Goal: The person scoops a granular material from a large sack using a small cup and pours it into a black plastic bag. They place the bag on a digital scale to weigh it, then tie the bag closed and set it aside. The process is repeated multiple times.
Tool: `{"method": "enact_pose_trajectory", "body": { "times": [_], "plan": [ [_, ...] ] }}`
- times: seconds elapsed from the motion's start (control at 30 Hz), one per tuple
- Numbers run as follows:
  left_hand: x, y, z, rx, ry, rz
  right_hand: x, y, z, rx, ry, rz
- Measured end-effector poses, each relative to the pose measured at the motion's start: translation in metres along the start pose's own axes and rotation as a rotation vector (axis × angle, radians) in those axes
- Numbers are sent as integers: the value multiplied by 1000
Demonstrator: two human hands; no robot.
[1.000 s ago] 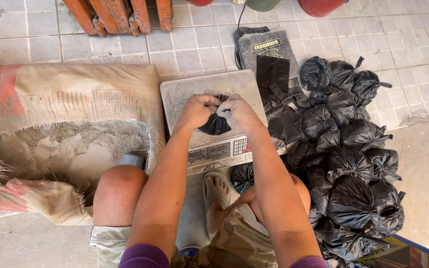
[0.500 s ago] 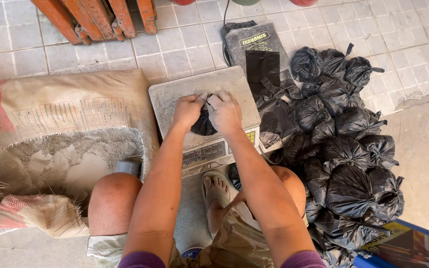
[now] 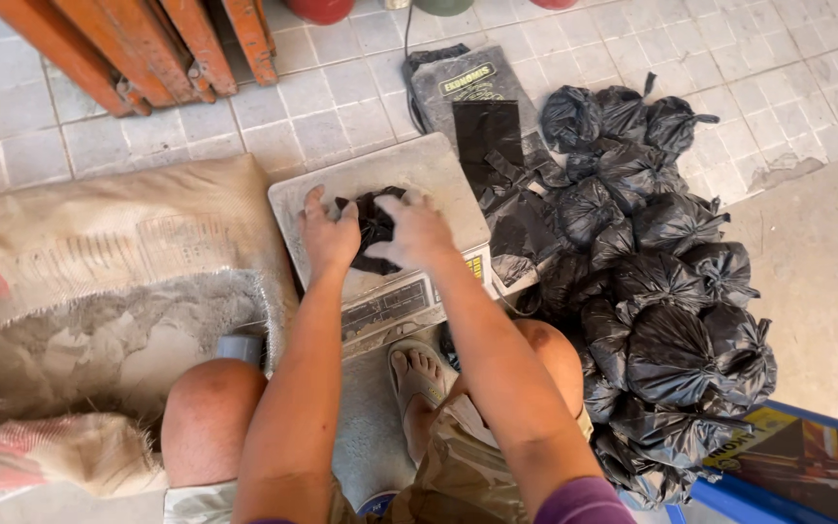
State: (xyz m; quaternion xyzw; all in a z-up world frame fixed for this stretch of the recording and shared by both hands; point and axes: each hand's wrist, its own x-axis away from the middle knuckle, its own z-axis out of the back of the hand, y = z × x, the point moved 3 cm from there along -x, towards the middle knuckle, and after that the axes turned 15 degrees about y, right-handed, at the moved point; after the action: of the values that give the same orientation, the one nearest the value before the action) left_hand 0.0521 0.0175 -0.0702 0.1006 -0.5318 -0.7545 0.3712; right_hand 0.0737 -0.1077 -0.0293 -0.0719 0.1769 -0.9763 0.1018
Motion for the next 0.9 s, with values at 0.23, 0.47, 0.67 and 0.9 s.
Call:
{"method": "enact_pose_trajectory", "body": {
  "times": [0.23, 0.47, 0.67, 0.9],
  "plan": [
    [25, 4, 8, -501, -303, -275, -7, -2, -17, 34, 168, -77],
    [48, -1, 1, -356, -320, -333, 29, -3, 44, -318, 128, -178],
    [103, 32, -23, 52, -377, -469, 58, 25, 69, -445, 216, -224],
    [160, 60, -70, 259, -580, -567, 126, 75, 140, -350, 357, -452]
  ]
}}
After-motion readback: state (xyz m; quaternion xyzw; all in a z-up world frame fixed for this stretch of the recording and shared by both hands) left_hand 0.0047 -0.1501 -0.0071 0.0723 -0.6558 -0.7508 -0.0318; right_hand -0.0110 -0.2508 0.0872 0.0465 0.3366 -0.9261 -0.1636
